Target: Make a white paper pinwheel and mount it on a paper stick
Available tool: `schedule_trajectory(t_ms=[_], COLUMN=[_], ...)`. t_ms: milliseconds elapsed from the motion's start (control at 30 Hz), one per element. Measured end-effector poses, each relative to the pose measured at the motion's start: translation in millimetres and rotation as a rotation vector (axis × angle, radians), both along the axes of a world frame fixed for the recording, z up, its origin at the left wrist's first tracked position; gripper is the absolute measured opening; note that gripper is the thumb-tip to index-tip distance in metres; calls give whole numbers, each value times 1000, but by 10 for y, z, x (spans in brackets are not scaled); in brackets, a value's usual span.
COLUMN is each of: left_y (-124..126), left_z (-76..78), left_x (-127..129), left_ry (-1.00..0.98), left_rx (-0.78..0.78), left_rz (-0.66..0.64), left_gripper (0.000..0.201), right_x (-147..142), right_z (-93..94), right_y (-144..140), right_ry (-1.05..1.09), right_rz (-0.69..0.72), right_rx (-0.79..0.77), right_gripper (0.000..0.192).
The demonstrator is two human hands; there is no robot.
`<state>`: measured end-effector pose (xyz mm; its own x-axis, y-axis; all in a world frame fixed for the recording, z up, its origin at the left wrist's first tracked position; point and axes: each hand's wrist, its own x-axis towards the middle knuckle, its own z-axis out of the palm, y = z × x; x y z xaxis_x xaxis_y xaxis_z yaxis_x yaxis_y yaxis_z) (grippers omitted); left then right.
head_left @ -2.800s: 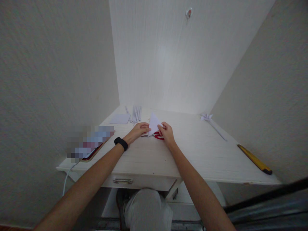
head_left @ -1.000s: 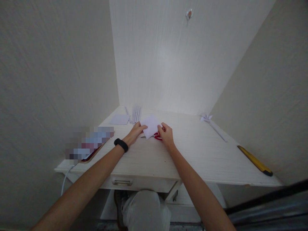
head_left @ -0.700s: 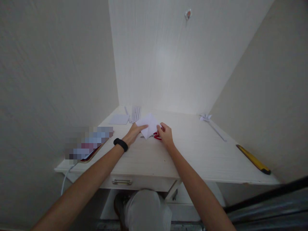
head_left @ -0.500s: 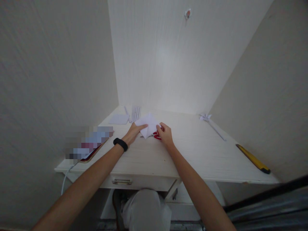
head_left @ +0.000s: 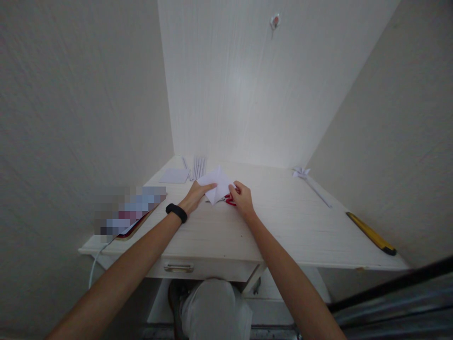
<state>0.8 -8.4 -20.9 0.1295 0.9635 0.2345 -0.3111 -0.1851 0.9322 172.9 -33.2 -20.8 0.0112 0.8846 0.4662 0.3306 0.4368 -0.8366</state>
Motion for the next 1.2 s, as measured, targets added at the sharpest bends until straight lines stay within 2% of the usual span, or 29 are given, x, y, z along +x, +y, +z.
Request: schedule_trajectory(t_ms=[433, 1200], left_y=[25, -2], left_z=[-26, 7], left_x=[-2, -2], left_ry=[-13, 7], left_rx=[18, 35], left_rz=[-13, -21], left_gripper=[43, 42], right_x=[5, -5], right_z=[10, 30], right_y=[3, -6], right_ry=[-59, -15], right_rz=[-8, -11], right_rx=[10, 5], right_gripper=[29, 28])
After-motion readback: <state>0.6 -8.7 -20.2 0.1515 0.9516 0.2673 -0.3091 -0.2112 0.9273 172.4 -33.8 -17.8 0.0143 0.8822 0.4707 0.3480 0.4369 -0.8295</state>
